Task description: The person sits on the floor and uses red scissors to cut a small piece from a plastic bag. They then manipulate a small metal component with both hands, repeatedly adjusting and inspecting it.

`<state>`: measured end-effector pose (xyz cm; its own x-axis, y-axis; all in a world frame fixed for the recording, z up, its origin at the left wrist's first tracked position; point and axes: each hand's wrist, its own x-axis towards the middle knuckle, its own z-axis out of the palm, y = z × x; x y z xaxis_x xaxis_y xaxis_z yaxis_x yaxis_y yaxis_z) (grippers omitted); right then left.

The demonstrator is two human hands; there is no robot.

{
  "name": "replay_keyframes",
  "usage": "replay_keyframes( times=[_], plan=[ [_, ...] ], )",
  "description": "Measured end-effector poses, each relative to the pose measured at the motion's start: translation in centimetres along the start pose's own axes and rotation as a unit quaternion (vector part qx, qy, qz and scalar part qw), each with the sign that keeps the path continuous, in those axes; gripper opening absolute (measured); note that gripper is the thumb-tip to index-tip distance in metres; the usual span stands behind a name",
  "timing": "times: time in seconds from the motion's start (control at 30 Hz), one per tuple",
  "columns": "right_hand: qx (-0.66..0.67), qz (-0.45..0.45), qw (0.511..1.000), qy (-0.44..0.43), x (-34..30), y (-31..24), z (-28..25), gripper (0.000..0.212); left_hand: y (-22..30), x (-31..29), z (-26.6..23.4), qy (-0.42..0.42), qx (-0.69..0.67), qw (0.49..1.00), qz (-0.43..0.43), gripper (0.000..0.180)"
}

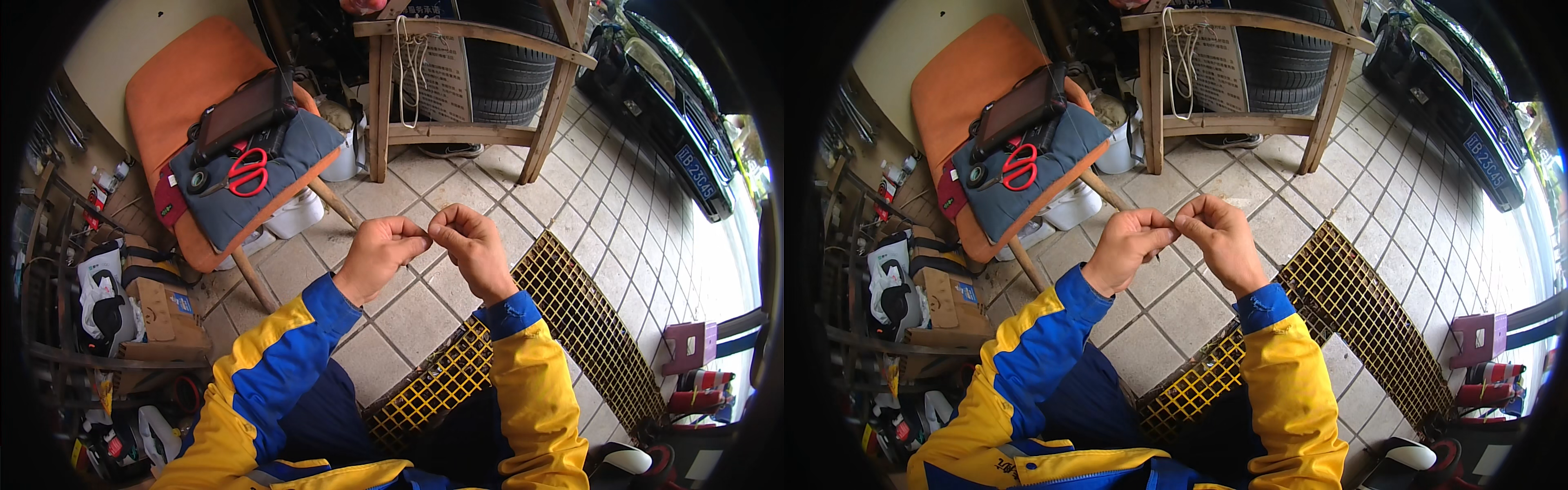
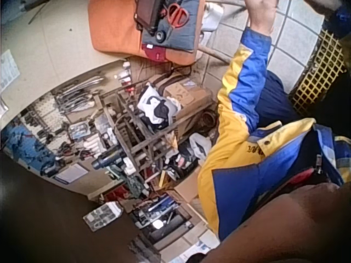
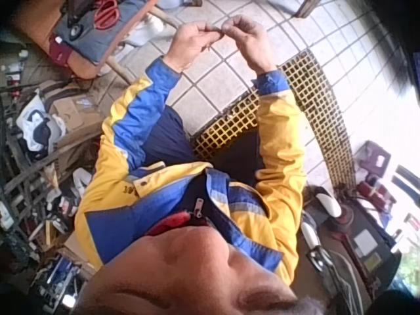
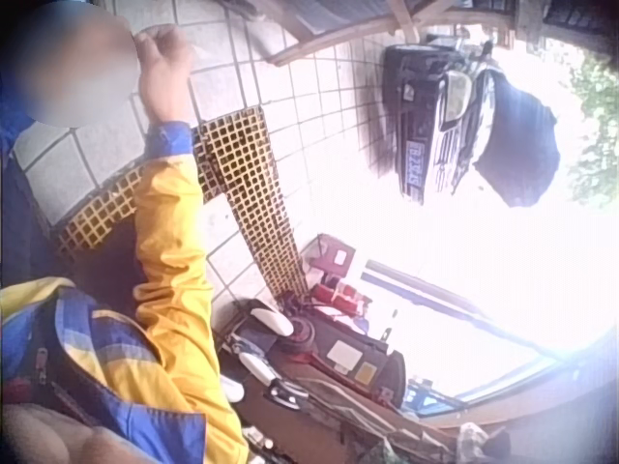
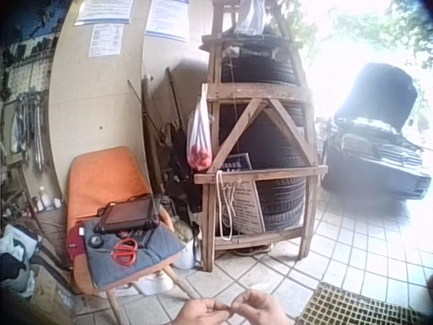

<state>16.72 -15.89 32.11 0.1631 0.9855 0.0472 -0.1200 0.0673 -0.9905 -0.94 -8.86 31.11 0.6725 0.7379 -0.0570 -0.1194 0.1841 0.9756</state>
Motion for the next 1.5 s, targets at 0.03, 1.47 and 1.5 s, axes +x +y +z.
replay_keyframes(
  times=[0.03, 1.47, 1.5],
  plan=[
    [0.017, 0.023, 0.999, 0.014, 0.0, 0.0, 0.1, 0.007, 0.1, -0.3, 0.4, 0.03, 0.097, 0.993, 0.065, 0.006],
    [0.084, 0.084, 0.992, 0.03, 0.0, -0.6, -0.3, 0.011, 0.5, -0.9, 1.1, 0.085, 0.345, 0.901, 0.249, 0.011],
    [0.087, 0.089, 0.992, 0.033, 0.0, -0.7, -0.2, 0.012, 0.5, -0.8, 1.2, 0.09, 0.353, 0.884, 0.291, 0.011]
  ],
)
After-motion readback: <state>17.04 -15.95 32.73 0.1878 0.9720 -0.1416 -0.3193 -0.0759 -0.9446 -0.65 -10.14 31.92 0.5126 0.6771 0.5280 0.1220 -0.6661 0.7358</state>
